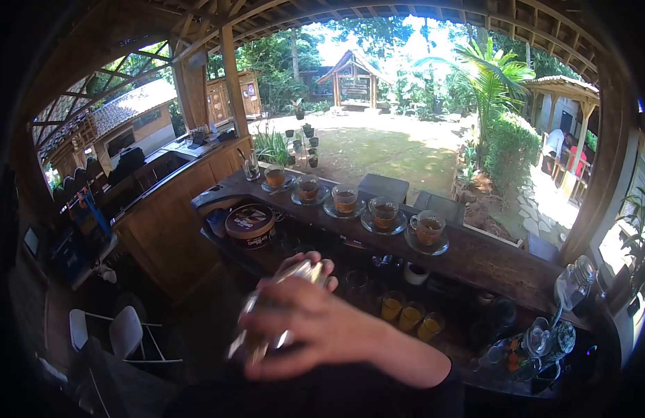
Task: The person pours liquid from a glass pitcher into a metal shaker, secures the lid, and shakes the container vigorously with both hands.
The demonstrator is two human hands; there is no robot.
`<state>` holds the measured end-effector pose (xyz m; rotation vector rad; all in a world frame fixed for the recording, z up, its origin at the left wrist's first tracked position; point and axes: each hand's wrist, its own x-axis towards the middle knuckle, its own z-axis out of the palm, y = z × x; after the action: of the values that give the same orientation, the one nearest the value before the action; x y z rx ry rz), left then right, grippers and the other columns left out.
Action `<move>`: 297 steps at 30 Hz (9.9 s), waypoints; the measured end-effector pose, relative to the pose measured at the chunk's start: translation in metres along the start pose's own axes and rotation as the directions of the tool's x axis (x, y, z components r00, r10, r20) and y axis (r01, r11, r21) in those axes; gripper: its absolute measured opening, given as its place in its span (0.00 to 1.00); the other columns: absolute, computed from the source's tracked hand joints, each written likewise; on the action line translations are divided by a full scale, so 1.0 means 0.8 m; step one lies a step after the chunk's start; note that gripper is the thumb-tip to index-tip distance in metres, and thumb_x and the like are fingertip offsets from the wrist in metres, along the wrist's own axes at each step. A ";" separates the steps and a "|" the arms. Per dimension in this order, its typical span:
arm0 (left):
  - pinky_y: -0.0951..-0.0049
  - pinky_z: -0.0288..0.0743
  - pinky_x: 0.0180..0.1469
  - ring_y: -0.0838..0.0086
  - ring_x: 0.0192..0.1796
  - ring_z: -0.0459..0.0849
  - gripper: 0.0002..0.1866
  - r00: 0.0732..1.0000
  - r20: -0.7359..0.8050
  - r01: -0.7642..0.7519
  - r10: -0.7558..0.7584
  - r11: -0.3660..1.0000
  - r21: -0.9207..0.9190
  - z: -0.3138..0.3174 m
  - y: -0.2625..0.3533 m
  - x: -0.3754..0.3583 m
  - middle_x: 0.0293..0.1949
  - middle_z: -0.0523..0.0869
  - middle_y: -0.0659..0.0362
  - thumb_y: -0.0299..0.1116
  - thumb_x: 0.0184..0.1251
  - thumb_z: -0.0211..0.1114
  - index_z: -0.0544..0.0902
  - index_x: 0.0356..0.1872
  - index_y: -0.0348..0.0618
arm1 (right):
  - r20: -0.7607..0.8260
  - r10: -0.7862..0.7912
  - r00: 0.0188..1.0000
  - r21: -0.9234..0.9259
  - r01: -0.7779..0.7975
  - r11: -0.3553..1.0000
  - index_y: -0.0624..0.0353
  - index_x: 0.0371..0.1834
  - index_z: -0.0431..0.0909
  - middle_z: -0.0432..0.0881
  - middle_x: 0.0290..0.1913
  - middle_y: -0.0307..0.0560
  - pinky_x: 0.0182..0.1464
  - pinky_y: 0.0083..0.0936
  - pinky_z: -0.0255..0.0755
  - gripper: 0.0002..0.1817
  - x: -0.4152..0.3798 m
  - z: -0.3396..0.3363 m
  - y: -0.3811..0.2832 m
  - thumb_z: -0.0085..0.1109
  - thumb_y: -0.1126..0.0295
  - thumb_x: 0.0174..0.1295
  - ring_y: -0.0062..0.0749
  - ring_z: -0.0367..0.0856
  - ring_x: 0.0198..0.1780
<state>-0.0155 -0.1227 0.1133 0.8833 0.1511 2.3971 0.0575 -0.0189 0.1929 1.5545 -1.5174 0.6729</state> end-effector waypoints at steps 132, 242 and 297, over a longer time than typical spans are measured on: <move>0.64 0.78 0.36 0.57 0.44 0.73 0.21 0.918 0.282 0.305 -0.278 0.951 -0.056 -0.036 0.094 0.075 0.44 0.68 0.54 0.53 0.71 0.46 0.72 0.45 0.45 | 0.182 0.035 0.983 -0.264 0.014 0.964 0.31 0.54 0.72 0.64 0.66 0.41 0.57 0.53 0.66 0.23 0.044 0.054 0.051 0.58 0.64 0.54 0.57 0.63 0.64; 0.57 0.66 0.62 0.60 0.61 0.71 0.35 0.483 0.407 0.692 -0.775 0.623 0.364 0.197 -0.376 0.067 0.59 0.69 0.46 0.53 0.65 0.56 0.57 0.67 0.46 | -0.722 -0.032 0.691 -0.517 -0.508 0.689 0.41 0.68 0.50 0.61 0.61 0.66 0.63 0.53 0.63 0.49 -0.086 -0.222 -0.351 0.74 0.60 0.44 0.55 0.63 0.65; 0.64 0.70 0.58 0.67 0.53 0.78 0.28 0.566 0.341 0.734 -0.750 0.647 0.205 0.098 -0.270 0.100 0.49 0.79 0.51 0.52 0.70 0.50 0.68 0.59 0.38 | -0.309 0.099 0.946 -0.947 -0.316 0.062 0.25 0.70 0.39 0.54 0.67 0.52 0.58 0.46 0.71 0.57 -0.053 -0.124 -0.212 0.76 0.57 0.42 0.56 0.66 0.62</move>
<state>0.0878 0.0937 0.1560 1.0424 0.3395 1.3833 0.2350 0.0727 0.1734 0.1310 -1.4816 -0.2215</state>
